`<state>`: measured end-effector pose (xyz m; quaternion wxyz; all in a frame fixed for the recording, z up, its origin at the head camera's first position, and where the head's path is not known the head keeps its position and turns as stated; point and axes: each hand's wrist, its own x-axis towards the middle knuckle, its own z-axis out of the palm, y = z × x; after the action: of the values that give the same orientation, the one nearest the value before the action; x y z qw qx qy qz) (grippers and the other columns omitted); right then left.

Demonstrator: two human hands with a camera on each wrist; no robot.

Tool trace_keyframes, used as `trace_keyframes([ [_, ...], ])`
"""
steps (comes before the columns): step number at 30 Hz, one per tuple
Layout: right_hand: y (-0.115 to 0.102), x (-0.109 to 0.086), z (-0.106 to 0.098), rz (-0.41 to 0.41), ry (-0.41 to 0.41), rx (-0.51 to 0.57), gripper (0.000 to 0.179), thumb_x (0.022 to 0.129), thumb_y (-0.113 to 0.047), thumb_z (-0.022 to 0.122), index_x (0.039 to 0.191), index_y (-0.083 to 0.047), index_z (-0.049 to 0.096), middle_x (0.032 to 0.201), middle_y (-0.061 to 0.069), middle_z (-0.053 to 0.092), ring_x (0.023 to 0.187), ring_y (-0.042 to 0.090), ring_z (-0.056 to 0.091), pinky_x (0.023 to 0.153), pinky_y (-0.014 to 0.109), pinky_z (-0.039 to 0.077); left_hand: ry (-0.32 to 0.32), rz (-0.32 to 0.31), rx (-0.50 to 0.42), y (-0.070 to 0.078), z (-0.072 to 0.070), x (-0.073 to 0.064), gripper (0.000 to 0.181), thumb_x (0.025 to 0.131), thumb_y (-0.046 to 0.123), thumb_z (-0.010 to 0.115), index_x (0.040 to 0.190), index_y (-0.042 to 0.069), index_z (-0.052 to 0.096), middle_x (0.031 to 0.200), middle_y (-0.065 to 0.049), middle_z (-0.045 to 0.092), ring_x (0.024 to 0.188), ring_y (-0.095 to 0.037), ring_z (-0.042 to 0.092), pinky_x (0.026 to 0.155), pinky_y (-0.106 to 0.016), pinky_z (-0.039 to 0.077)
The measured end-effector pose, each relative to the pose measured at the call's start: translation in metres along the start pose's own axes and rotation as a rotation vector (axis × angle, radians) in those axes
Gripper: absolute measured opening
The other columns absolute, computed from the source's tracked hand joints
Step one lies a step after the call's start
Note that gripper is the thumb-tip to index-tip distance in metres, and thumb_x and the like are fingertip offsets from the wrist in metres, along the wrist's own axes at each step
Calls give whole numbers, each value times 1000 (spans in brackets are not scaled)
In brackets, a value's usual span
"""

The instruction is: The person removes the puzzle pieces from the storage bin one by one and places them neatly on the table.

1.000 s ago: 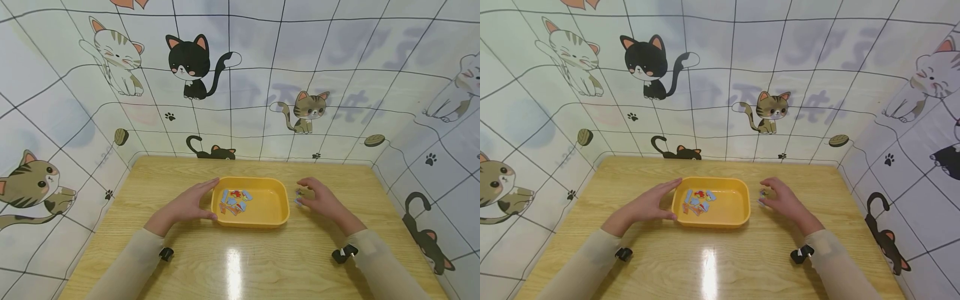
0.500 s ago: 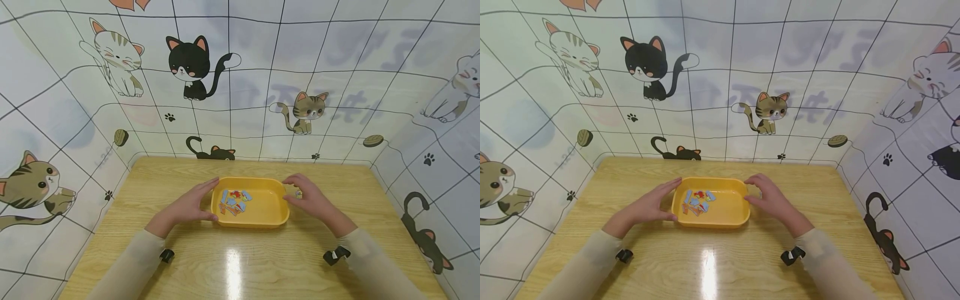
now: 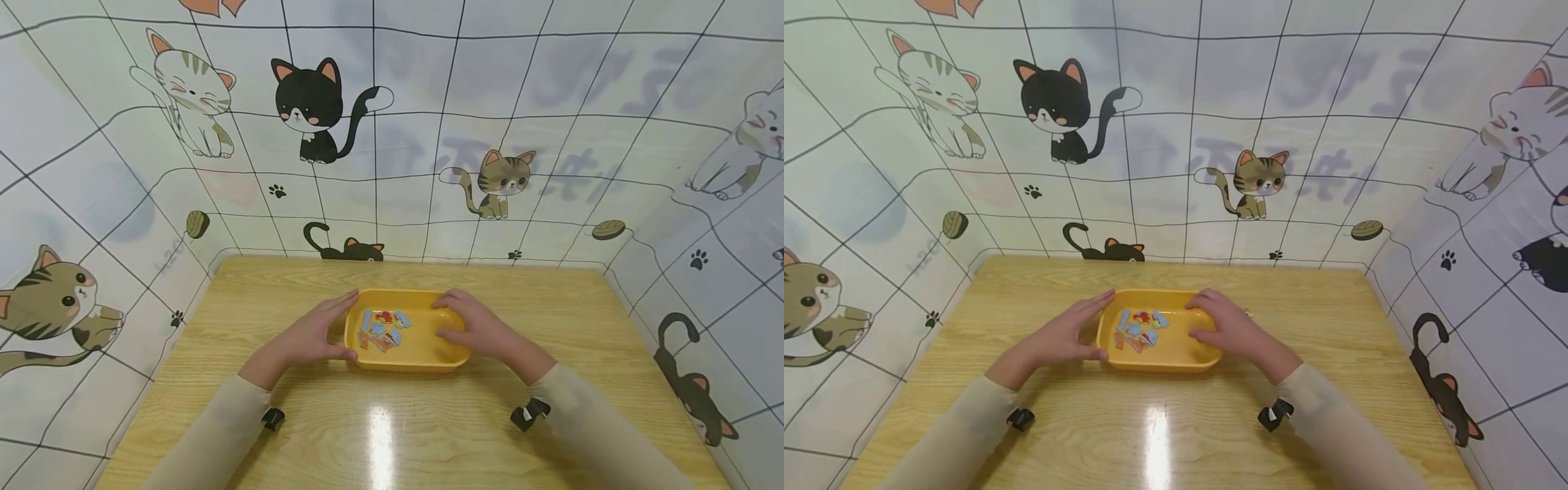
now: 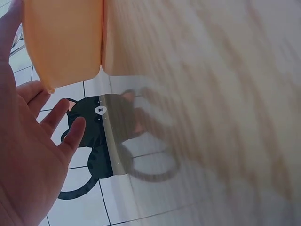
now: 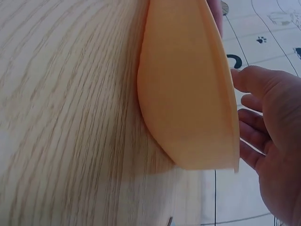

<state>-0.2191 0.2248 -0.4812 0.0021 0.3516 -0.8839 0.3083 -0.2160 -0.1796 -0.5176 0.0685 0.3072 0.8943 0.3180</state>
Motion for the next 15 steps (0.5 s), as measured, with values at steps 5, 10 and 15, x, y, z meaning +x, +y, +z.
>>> trace_keyframes([
  [5,-10,14,10,-17,-103,-5,45,97,-13,85,138,0,70,138,11,67,134,36,60,115,58,50,2,4,11,1,0,0,123,83,61,94,178,20,28,183,13,19,166,-30,27,132,-60,28],
  [10,-12,27,23,-21,-179,-41,48,97,-17,87,139,-1,70,141,10,66,136,33,59,118,54,49,-1,4,19,3,-1,-1,123,83,66,92,178,20,28,183,13,20,166,-31,28,132,-60,28],
  [15,-16,38,33,-10,-219,-30,50,98,-19,87,142,-3,70,144,9,65,138,32,58,120,53,47,-4,8,24,2,-1,-1,122,84,68,89,178,19,28,183,12,19,166,-31,27,132,-60,28],
])
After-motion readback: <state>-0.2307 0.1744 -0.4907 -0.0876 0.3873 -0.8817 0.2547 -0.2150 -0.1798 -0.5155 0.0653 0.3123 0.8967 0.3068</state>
